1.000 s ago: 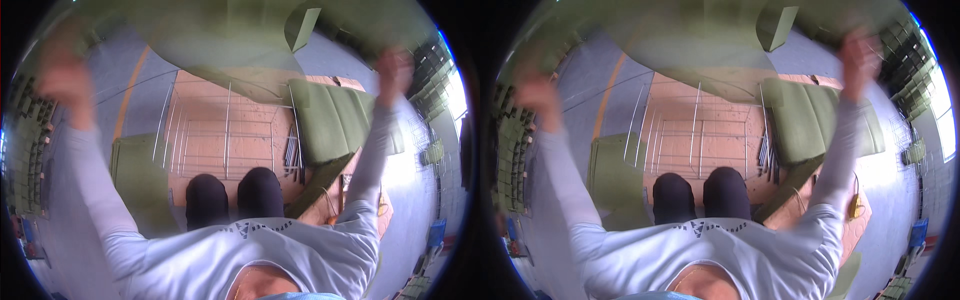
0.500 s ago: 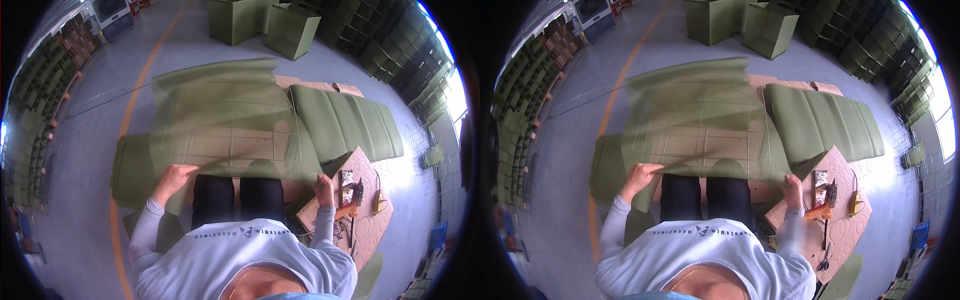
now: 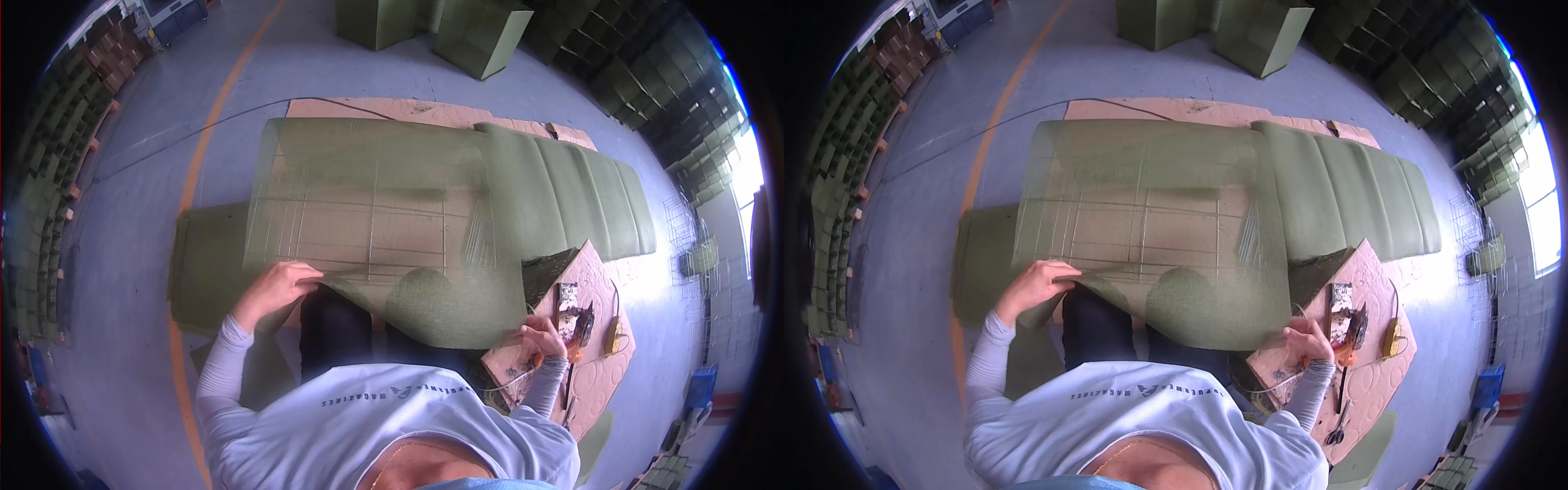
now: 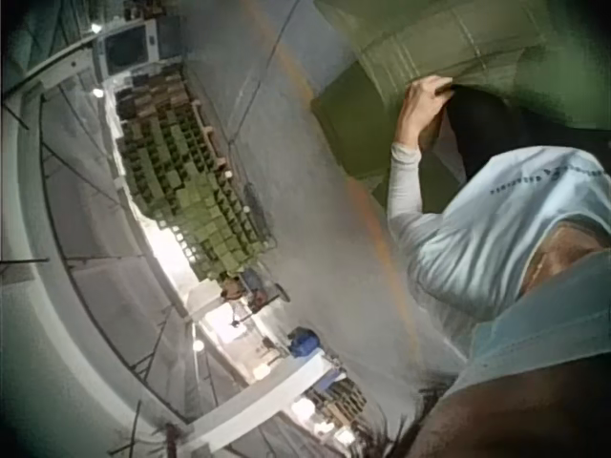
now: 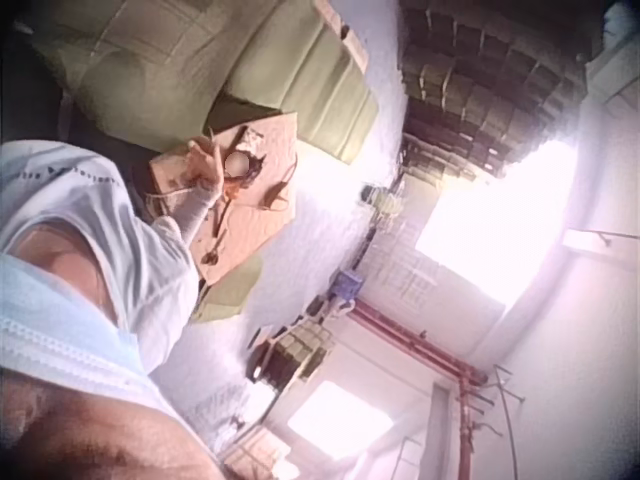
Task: Assemble a metal wire frame and apply a green mesh covering using a hot glue gun and plastic ties.
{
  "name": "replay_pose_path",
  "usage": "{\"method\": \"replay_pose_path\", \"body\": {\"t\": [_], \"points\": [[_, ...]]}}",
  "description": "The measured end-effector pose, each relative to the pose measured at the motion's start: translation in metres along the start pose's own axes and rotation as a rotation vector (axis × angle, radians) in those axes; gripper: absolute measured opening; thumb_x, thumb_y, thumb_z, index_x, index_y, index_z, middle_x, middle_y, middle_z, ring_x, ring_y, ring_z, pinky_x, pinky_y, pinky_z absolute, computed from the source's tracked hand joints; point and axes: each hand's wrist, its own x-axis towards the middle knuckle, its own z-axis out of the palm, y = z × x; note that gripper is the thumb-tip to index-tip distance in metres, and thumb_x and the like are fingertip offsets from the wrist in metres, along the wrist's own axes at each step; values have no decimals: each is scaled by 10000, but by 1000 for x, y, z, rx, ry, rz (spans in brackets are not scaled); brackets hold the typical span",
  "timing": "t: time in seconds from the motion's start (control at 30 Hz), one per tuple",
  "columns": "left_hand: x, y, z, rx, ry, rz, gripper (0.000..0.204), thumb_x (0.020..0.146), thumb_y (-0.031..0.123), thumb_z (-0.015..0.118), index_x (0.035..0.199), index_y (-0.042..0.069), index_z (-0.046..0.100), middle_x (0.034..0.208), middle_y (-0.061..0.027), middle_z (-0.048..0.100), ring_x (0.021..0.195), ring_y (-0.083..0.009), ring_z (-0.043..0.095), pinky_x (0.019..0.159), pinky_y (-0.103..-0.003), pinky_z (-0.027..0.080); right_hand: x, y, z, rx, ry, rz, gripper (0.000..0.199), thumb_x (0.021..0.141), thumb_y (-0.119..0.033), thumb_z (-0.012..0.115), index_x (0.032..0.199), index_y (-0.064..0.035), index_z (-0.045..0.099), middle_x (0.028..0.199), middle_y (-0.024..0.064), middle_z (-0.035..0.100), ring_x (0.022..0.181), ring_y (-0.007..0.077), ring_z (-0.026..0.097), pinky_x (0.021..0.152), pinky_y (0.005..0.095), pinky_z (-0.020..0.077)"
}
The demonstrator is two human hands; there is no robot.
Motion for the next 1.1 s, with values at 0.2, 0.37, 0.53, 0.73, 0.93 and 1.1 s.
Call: {"method": "replay_pose_path", "body": {"t": [0.2,0.37,0.53,0.73,0.93,1.1], "points": [[48,-77,-84,-831,-559,-215,681,835,326,711,1359,-8,433,1237,-127,603,1140,-215,579,1006,-355,449,73,-121,-32,-464,418,-263,350,933,-305,563,1079,6,632,872,43,676,804,132,645,659,249,476],[139,-235,-132,-644,369,-641,777,855,591,564,1335,-7,440,1269,-157,557,1202,-256,516,989,-415,409,252,-191,-60,-96,494,-280,610,924,-520,508,1220,12,542,1113,107,633,1036,197,611,838,314,461],[208,-351,-129,-592,221,-1178,954,759,740,562,1369,24,408,1348,-139,494,1263,-234,443,983,-518,360,398,-227,-56,10,301,36,883,808,-778,419,1139,25,581,1029,123,629,951,228,605,789,364,467],[272,-379,-98,-665,92,-987,789,753,607,689,1250,13,542,1256,-136,569,1148,-253,529,940,-488,402,461,-256,-60,89,207,11,686,804,-691,560,1065,-60,630,896,-10,624,861,126,574,735,300,454],[286,-397,-86,-850,194,-1024,388,781,350,767,979,34,660,912,-61,679,770,-165,636,709,-294,497,499,-277,-45,3,230,229,484,799,-440,725,1029,-25,628,897,63,633,739,175,629,640,337,558],[265,-425,-88,-613,376,-908,357,805,287,748,1008,8,657,953,-74,677,861,-156,630,789,-286,479,545,-293,6,-531,252,164,566,752,-276,777,1170,57,591,1027,179,638,840,231,627,790,331,512]]}}
